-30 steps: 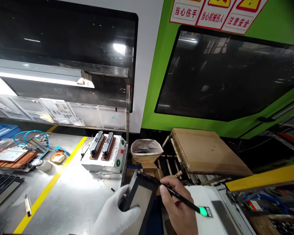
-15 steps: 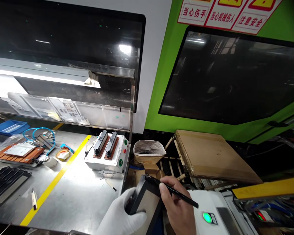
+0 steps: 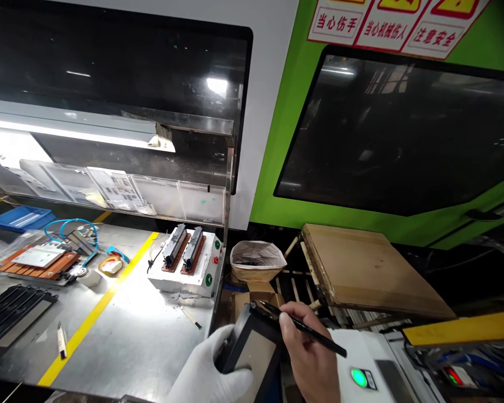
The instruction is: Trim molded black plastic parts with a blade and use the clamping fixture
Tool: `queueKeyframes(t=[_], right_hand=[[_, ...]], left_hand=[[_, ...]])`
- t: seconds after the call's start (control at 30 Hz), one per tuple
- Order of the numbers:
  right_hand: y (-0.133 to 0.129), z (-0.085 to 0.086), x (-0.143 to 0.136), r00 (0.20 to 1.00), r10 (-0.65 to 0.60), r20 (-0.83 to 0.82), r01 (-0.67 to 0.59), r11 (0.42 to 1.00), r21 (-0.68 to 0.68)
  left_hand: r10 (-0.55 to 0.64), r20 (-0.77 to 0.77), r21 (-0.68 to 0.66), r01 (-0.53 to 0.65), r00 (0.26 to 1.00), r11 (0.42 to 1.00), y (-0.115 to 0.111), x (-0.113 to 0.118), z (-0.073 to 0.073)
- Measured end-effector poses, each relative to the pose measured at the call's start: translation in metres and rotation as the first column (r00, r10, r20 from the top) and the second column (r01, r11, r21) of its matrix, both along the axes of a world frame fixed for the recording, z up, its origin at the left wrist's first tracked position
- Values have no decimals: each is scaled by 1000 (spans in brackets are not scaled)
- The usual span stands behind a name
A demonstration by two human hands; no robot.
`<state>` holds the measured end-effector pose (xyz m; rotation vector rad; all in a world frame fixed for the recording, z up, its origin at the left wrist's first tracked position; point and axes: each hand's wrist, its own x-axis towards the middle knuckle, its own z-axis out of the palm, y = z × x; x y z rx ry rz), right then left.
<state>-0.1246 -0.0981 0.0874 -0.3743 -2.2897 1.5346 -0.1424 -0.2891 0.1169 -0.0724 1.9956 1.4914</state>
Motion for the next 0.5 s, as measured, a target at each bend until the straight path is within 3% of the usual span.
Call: queueKeyframes(t=[0.17, 0.33, 0.43, 0.5], right_hand=[[-2, 8, 2, 995, -95, -38, 87, 980, -177], [-9, 12, 1, 994, -102, -37, 90, 968, -235], [-13, 11, 3, 987, -153, -47, 137, 958, -252], [-16, 13, 8, 971, -240, -22, 226, 940, -255]], left_hand=[[23, 17, 37, -24, 1000, 999, 1, -1, 9], [36, 20, 38, -37, 999, 999, -2, -3, 19], [27, 20, 49, -28, 999, 998, -5, -5, 9], [129, 50, 106, -134, 990, 985, -6, -9, -8]])
